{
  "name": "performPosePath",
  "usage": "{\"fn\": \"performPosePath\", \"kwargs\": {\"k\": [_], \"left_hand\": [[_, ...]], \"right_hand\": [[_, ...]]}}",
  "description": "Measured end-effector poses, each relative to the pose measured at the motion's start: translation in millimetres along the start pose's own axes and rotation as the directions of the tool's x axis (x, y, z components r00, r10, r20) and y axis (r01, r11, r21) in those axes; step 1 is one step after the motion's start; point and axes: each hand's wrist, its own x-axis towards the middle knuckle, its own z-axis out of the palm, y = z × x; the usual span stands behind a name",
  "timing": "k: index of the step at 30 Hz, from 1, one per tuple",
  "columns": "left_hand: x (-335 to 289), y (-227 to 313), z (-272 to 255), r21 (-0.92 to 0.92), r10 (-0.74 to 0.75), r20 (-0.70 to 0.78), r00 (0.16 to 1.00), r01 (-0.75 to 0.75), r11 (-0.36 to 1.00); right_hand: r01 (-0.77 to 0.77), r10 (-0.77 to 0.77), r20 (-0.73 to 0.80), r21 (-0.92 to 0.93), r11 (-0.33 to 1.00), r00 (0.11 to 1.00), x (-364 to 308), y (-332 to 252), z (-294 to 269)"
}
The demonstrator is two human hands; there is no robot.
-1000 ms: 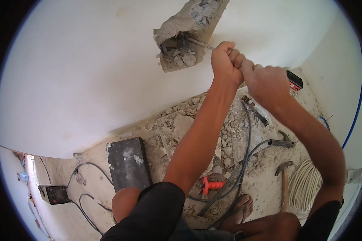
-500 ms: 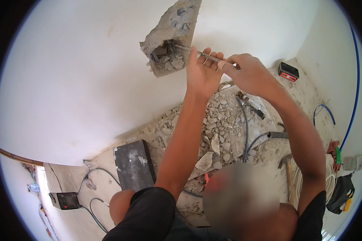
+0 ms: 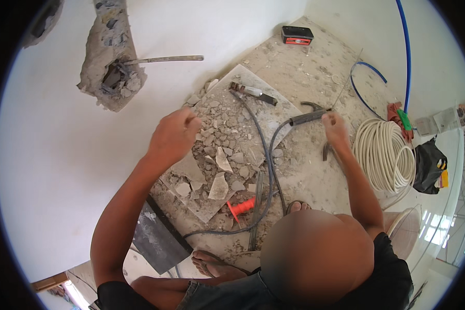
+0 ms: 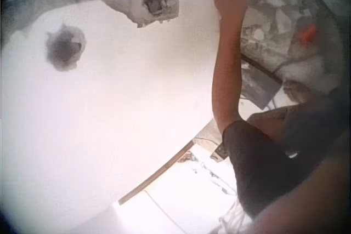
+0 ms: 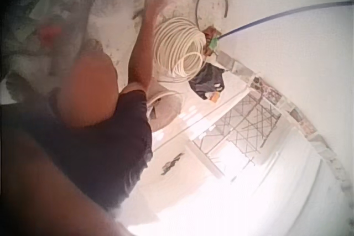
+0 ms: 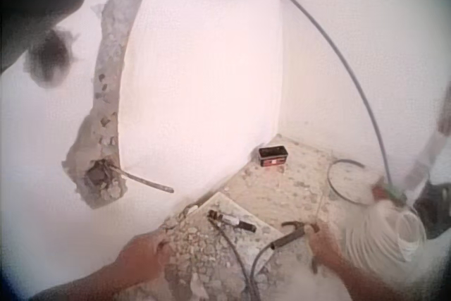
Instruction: The person welds a metal rod into a hole in a wall using a welding torch and a grounding clamp. They adjust the welding machine settings and reposition cables during the process.
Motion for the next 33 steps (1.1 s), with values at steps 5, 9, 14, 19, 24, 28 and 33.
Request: {"fn": "performPosePath", "kwargs": {"k": [5, 9, 14, 19, 24, 28, 33], "left_hand": [[-3, -22, 28, -0.126, -0.168, 0.144, 0.975, 0.186, 0.974], [3, -13, 52, -0.233, -0.127, 0.223, 0.966, 0.179, 0.956], [6, 1, 73, -0.225, -0.102, 0.242, 0.965, 0.158, 0.961], [16, 10, 53, -0.402, -0.261, 0.336, 0.905, 0.388, 0.829], [26, 2, 73, -0.475, -0.372, 0.407, 0.834, 0.541, 0.694], [29, -15, 139, -0.501, -0.381, 0.385, 0.841, 0.537, 0.679], [41, -46, 201, -0.707, -0.420, 0.290, 0.860, 0.488, 0.512]], "right_hand": [[-0.828, 0.589, 0.638, 0.551, 0.100, 0.496, -2, 18, 42], [-0.641, 0.549, 0.552, 0.766, -0.039, 0.627, 23, 22, 83], [-0.559, 0.576, 0.442, 0.829, 0.030, 0.687, 25, 11, 98], [-0.192, 0.372, -0.307, 0.485, 0.853, 0.876, 15, -23, 71], [0.115, -0.132, 0.344, 0.070, 0.991, 0.930, 72, -126, 70], [0.218, 0.058, 0.806, -0.227, 0.949, 0.589, 92, -169, 107], [0.354, 0.015, 0.730, -0.349, 0.868, 0.683, 59, -153, 152]]}}
